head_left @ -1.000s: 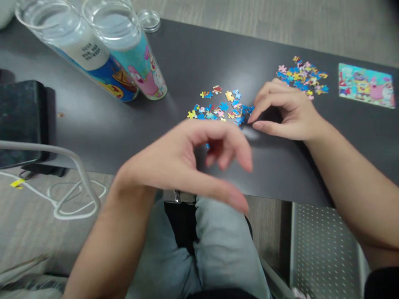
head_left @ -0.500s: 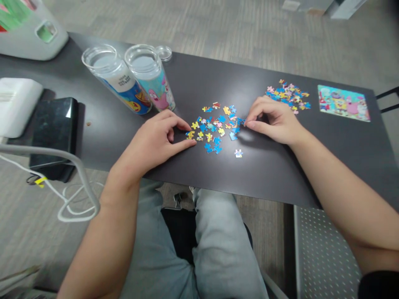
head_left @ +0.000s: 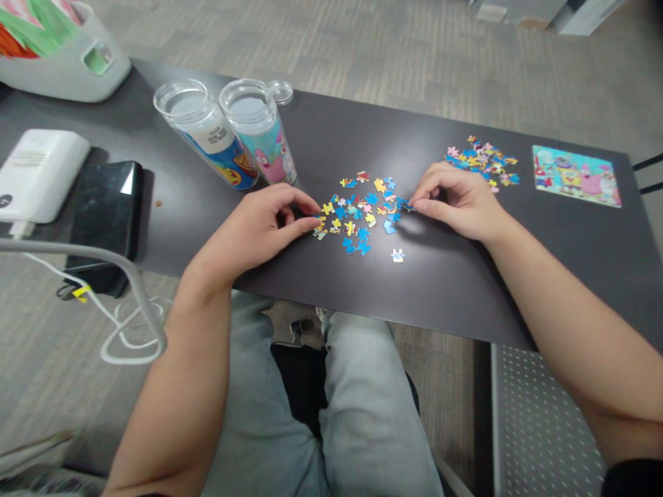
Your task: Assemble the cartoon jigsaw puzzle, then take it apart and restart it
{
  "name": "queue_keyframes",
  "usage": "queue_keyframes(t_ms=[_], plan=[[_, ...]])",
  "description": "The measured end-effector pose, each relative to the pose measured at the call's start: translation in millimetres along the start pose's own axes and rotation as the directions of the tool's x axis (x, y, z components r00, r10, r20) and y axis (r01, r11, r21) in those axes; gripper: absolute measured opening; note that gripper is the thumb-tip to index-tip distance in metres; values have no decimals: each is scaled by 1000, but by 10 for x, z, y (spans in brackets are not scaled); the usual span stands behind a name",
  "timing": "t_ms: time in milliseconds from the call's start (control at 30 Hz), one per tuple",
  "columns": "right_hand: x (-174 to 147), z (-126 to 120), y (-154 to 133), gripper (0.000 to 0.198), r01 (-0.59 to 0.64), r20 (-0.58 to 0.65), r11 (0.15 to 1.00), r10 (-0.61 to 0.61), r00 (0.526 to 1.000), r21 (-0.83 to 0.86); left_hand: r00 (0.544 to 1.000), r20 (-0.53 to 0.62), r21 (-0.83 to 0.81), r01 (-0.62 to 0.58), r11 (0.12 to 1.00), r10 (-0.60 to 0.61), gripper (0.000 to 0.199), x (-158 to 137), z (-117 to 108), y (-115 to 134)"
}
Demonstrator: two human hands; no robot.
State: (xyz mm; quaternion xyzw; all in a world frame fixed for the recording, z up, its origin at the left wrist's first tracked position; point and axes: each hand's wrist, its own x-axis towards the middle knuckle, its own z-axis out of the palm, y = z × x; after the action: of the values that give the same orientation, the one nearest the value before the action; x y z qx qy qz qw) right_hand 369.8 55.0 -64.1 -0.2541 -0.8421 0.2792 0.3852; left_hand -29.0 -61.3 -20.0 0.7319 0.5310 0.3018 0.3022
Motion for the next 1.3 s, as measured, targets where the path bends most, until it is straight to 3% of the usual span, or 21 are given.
queue_keyframes(t_ms=[500, 733, 967, 1300], plan=[[-6, -17, 10, 25, 17, 39, 1000, -17, 999, -6, 999, 33, 52, -30, 998, 29, 31, 15, -30, -20], [42, -74, -86, 29, -143, 133, 989, 137, 982, 34, 981, 187, 31, -53, 998, 47, 37, -30, -122, -3], [67, -69, -95, 29, -168, 135, 984, 159, 978, 60, 995, 99, 32, 6, 999, -9, 37, -19, -17, 22], [55, -65, -59, 13, -141, 154, 988, 131, 979, 57, 999, -4, 105, 33, 994, -32, 50, 43, 114, 33]])
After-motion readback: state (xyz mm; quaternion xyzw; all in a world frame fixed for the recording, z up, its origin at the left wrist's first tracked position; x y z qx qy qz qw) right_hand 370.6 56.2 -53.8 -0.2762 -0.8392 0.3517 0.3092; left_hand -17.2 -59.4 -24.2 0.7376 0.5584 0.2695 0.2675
